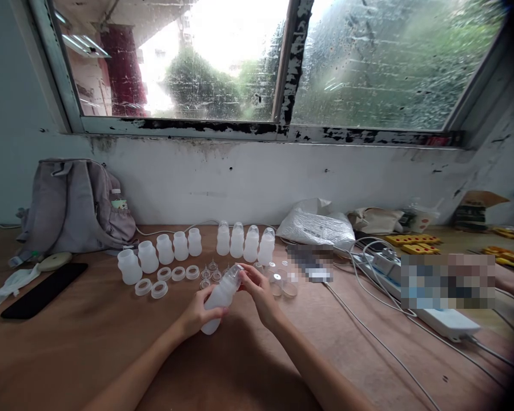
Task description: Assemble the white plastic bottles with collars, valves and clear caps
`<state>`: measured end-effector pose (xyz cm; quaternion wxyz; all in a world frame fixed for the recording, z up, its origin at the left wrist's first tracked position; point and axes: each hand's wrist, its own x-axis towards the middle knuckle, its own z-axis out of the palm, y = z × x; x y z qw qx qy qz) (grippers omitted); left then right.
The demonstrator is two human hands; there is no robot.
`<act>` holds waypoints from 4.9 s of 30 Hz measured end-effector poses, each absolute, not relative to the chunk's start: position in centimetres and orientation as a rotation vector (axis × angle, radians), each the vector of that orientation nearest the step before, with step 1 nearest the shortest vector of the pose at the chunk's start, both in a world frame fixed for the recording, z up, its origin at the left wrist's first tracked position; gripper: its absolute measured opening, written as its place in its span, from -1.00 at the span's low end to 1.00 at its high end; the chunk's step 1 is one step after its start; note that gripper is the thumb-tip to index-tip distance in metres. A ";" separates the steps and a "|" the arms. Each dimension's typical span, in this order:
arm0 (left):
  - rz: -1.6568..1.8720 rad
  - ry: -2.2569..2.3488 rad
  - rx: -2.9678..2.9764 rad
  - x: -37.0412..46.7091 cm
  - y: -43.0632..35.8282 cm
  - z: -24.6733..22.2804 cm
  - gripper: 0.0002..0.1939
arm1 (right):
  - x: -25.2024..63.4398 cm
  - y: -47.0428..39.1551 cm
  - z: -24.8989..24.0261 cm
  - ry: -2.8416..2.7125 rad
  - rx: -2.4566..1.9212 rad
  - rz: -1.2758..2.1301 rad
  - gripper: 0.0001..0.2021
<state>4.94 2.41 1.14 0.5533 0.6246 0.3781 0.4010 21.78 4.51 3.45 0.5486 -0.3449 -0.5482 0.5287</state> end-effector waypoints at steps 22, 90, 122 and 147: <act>0.891 0.731 1.184 5.2 1.6 1.2 -0.74 | 22.5 4.4 3.9 -1.302 -0.630 1.590 -0.64; 0.817 2.101 2.311 2.9 19.0 8.4 -0.67 | 22.1 7.3 -0.5 -1.279 -1.020 1.315 -0.63; 1.037 1.754 2.685 -0.5 5.5 -0.6 -0.85 | 18.5 5.5 0.1 -2.399 -0.831 0.264 -0.67; 0.972 1.349 2.634 0.8 4.3 0.6 -0.70 | 19.4 7.6 -0.5 -1.633 -1.037 0.794 -0.79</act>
